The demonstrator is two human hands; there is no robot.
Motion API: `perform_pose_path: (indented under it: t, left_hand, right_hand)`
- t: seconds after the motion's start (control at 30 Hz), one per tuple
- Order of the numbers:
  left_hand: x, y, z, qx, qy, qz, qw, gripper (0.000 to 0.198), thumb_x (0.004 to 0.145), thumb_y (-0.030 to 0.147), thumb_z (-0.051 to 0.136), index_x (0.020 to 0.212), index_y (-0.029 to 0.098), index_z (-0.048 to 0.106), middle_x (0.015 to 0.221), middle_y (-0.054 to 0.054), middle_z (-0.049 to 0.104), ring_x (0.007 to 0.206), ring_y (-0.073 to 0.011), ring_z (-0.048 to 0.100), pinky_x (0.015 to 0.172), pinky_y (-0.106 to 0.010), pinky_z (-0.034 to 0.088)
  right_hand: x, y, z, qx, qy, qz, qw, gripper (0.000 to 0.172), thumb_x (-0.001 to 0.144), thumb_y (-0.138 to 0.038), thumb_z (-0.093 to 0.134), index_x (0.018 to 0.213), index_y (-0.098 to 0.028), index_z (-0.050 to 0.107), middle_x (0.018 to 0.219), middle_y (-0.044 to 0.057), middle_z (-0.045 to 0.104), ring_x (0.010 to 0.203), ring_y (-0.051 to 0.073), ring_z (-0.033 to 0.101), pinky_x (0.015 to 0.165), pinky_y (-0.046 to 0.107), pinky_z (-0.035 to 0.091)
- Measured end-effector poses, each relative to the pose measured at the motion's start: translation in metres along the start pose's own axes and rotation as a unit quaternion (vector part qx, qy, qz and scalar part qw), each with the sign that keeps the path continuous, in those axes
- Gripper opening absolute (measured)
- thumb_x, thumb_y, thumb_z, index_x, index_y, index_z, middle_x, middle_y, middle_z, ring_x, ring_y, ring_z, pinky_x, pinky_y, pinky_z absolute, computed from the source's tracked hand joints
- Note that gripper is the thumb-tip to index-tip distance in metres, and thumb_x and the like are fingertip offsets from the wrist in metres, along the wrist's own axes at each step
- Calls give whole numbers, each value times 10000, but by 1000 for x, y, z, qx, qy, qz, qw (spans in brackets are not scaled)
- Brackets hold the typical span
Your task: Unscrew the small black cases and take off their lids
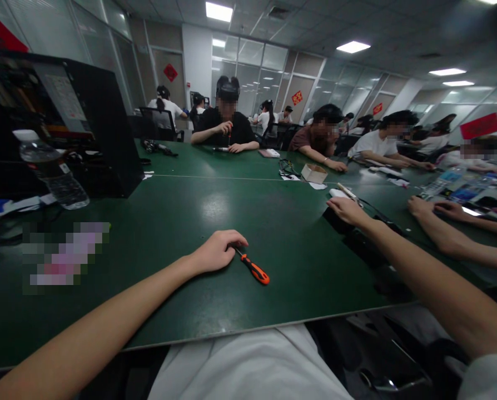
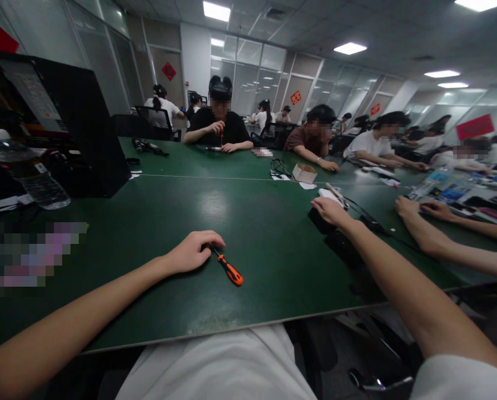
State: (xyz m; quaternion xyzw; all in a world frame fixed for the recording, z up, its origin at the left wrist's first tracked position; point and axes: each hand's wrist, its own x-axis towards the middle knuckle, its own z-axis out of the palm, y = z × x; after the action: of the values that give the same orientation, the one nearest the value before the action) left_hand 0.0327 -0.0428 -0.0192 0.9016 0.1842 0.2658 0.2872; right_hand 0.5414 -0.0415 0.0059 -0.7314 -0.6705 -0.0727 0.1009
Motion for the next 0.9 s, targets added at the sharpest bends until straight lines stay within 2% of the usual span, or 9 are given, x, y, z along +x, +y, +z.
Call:
perform_pose_path:
  t: [0.17,0.27,0.37,0.47,0.6,0.67,0.73,0.83,0.9]
  left_hand:
    - [-3,0,-11,153,-55,40,986,296,879,92,546,1104,189,713,1153,-99,700,1080,-243,645,961,-357,496]
    - [-2,-1,-17,212,-83,56,972,177,960,189,550,1042,194,706,1083,-85,700,1009,-231,642,894,-345,470]
    - [0,-2,-19,249,-113,96,957,174,1003,198,508,1033,197,680,1042,-75,704,986,-223,636,895,-350,426]
    - [2,-4,-19,250,-89,107,958,185,1023,219,481,1019,186,663,971,-78,716,910,-212,645,882,-343,413]
    - [2,-5,-18,239,-60,103,964,255,1031,210,419,1085,177,666,917,-83,736,793,-193,660,872,-342,427]
    - [1,-3,-18,226,-38,90,969,268,1022,200,409,1100,171,664,905,-82,738,771,-191,661,853,-337,440]
    - [0,0,-20,189,15,52,981,248,1019,222,427,1090,171,659,865,-63,726,760,-190,655,800,-312,455]
    - [1,7,-21,91,96,-9,991,210,1014,235,453,1052,175,650,790,-20,694,707,-162,641,717,-267,463]
    - [2,11,-21,34,148,-25,988,193,1012,244,471,1014,175,652,772,-7,689,709,-149,646,723,-255,473]
  right_hand:
    - [-15,-7,-20,24,-10,43,999,260,951,-342,428,961,-181,633,1101,143,713,1011,253,633,923,352,460]
    - [-50,-1,-37,36,-8,100,994,371,956,-381,437,1209,-143,568,1288,206,663,1072,285,664,925,371,495]
    - [-95,9,-46,40,-44,156,986,515,881,-466,581,1273,-139,518,1247,219,693,1013,318,708,849,388,551]
    - [-128,11,-45,34,-103,181,978,454,808,-474,675,1148,-180,613,1119,196,749,958,353,730,824,414,565]
    - [-135,-4,-42,31,-161,155,974,256,816,-476,655,818,-223,695,942,182,772,886,376,733,802,447,554]
    - [-129,-22,-43,44,-187,118,974,288,805,-504,663,784,-222,718,908,167,774,837,362,733,756,439,556]
    - [-121,-49,-43,65,-202,69,975,349,793,-550,678,905,-230,761,1001,136,780,901,338,731,801,415,557]
    - [-110,-112,-43,91,-193,-14,977,521,820,-613,654,1205,-269,720,1182,93,748,1041,307,703,927,397,521]
    - [-101,-161,-45,101,-183,-123,970,506,882,-604,600,1218,-242,709,1140,109,751,983,296,709,867,383,521]
